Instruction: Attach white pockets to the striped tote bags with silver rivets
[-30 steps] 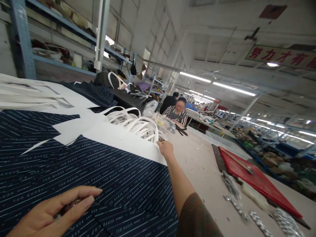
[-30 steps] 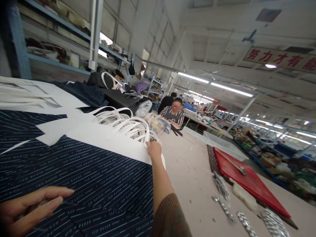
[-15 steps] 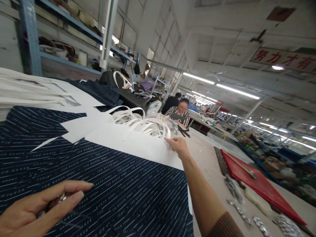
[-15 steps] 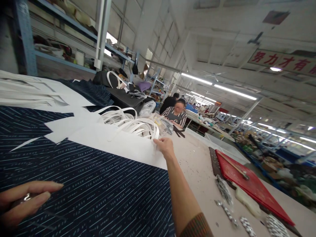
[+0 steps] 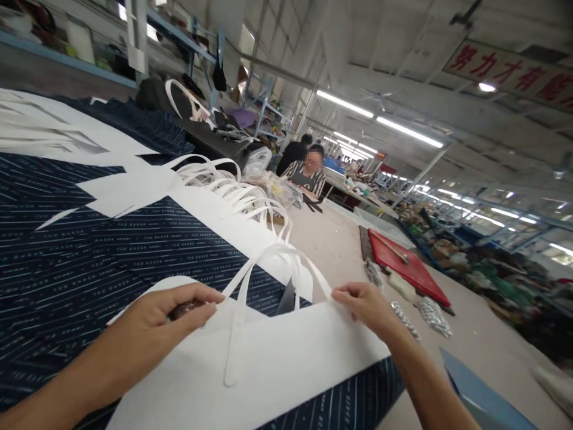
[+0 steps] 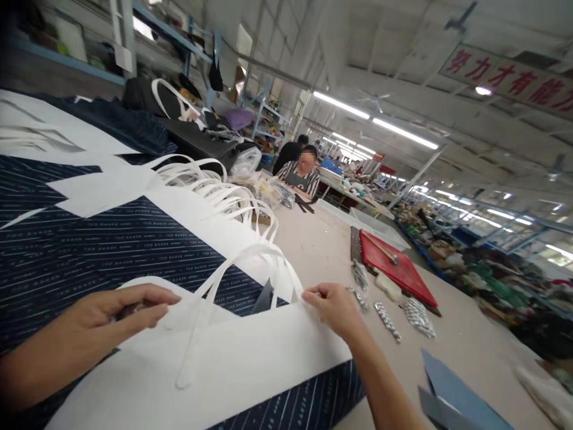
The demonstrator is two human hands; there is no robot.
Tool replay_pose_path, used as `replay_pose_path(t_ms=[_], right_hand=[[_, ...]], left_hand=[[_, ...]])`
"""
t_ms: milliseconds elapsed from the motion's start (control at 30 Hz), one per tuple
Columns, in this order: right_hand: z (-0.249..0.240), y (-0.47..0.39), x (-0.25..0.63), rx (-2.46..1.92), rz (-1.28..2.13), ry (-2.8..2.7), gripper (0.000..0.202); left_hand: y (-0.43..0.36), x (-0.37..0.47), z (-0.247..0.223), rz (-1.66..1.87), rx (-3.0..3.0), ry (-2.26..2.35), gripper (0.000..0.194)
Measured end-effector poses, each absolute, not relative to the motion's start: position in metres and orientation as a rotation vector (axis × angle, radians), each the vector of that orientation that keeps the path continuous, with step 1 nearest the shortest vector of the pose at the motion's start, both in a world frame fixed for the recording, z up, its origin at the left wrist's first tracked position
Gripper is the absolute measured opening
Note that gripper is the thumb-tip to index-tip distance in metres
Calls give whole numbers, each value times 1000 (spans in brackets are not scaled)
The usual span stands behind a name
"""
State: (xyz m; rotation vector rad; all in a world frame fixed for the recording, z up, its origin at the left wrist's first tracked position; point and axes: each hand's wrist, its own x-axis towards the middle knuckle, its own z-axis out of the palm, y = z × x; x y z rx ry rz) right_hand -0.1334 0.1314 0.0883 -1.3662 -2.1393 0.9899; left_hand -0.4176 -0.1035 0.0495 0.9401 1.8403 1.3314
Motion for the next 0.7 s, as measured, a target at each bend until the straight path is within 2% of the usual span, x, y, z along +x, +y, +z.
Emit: replay_pose_path(t_ms=[100,200,333,433,567,700], right_hand=[[49,110,-105,-1358,1024,-2017,36],[27,76,-87,-1246,1310,-1813,42],[15,27,-75,-947,1842,-1324,26],[6,4,-70,-747,2062,-1049,19],[-8,-10,-66,-540,2136,-872,12],[-18,-15,-66,-550,2079,-910,8]], left_hand=[[-89,-384,53,1100,1083,1768,34],[-75,-360,52,938,1225,1732,30],[-53,-335,43,744,1379,1657,27],[-38,-320,26,628,1485,1722,29],[-25,-305,11,530,1603,1808,33],[-28,-284,25,618,1437,1581,27]])
